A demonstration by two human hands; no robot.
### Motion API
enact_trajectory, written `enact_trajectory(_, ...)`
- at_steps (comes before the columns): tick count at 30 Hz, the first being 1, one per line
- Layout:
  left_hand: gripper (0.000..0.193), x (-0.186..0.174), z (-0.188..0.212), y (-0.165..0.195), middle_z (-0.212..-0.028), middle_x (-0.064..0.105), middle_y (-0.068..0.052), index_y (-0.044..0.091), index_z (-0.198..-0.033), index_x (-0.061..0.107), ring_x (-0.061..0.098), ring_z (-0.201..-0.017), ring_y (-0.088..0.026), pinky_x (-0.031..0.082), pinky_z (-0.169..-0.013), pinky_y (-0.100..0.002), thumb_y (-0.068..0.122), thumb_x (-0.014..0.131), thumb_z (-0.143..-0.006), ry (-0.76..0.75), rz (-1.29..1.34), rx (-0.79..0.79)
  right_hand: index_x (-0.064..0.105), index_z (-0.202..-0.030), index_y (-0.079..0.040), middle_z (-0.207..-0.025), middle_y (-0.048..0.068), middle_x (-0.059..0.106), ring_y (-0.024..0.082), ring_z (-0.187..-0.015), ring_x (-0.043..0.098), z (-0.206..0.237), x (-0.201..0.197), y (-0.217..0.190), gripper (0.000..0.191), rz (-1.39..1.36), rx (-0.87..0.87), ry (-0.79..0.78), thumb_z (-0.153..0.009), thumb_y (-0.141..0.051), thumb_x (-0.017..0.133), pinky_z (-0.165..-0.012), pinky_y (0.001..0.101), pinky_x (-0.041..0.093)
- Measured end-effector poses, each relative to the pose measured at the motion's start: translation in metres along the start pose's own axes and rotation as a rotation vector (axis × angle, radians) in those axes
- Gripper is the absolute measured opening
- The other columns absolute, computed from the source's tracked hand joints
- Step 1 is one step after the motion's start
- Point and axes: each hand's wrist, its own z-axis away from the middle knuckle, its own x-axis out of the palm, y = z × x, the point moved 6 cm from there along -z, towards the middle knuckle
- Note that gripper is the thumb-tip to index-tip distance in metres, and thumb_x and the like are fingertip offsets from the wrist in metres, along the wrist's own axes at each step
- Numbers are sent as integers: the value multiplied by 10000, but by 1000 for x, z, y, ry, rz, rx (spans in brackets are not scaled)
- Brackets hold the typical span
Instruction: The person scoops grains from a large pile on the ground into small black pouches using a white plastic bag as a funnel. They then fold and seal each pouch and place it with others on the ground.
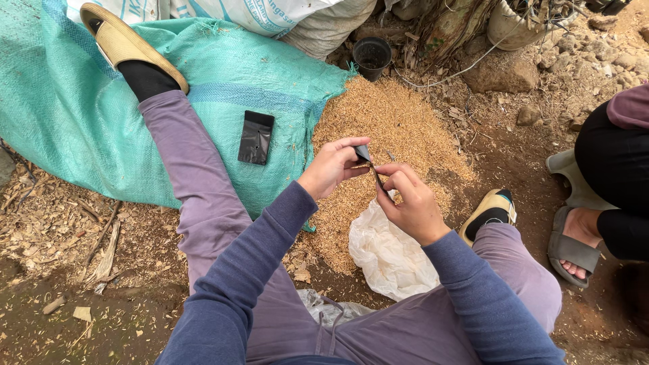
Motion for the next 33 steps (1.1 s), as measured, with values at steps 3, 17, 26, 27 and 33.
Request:
enact_trajectory(3, 390, -4, -7, 1, -1114, 657, -81, 15, -1359, 564, 681, -989, -161, 621, -923, -346, -8, 481, -979, 43, -6, 18, 538, -876, -21, -1168, 116, 695, 269, -952, 721, -5, 3, 4, 222, 1, 12, -34, -854, -1, 758, -757, 345, 584)
enact_trajectory(17, 425, -17, -9, 14, -1102, 716, -66, -1, -1310, 630, 687, -994, -161, 585, -901, -302, -60, 623, -888, 134, -131, 190, 553, -866, -33, -1193, 87, 684, 258, -773, 698, -12, 11, 9, 202, 87, 36, -170, -850, -44, 753, -638, 364, 564)
enact_trajectory(26, 456, 26, 34, 49, -1322, 451, -111, 0, -1263, 599, 667, -1164, -217, 623, -924, -312, -164, 645, -840, 240, -755, 591, 604, -1048, -11, -1128, 156, 711, 285, -1017, 715, -17, 17, 26, 349, -32, 271, -95, -876, -234, 810, -867, 398, 573)
enact_trajectory(27, 458, 33, 39, 50, -1340, 441, -110, -2, -1284, 586, 675, -1182, -222, 610, -947, -311, -163, 639, -858, 201, -769, 634, 593, -1088, -3, -1131, 161, 709, 279, -1040, 714, -17, 18, 29, 372, -50, 281, -77, -885, -235, 802, -889, 395, 578)
enact_trajectory(33, 478, 53, 54, 51, -1344, 439, -120, -5, -1300, 577, 662, -1181, -231, 605, -946, -308, -163, 641, -853, 140, -918, 718, 551, -1127, -21, -1044, 101, 732, 190, -970, 737, -10, 31, 53, 369, -188, 466, 2, -879, -167, 782, -884, 342, 603)
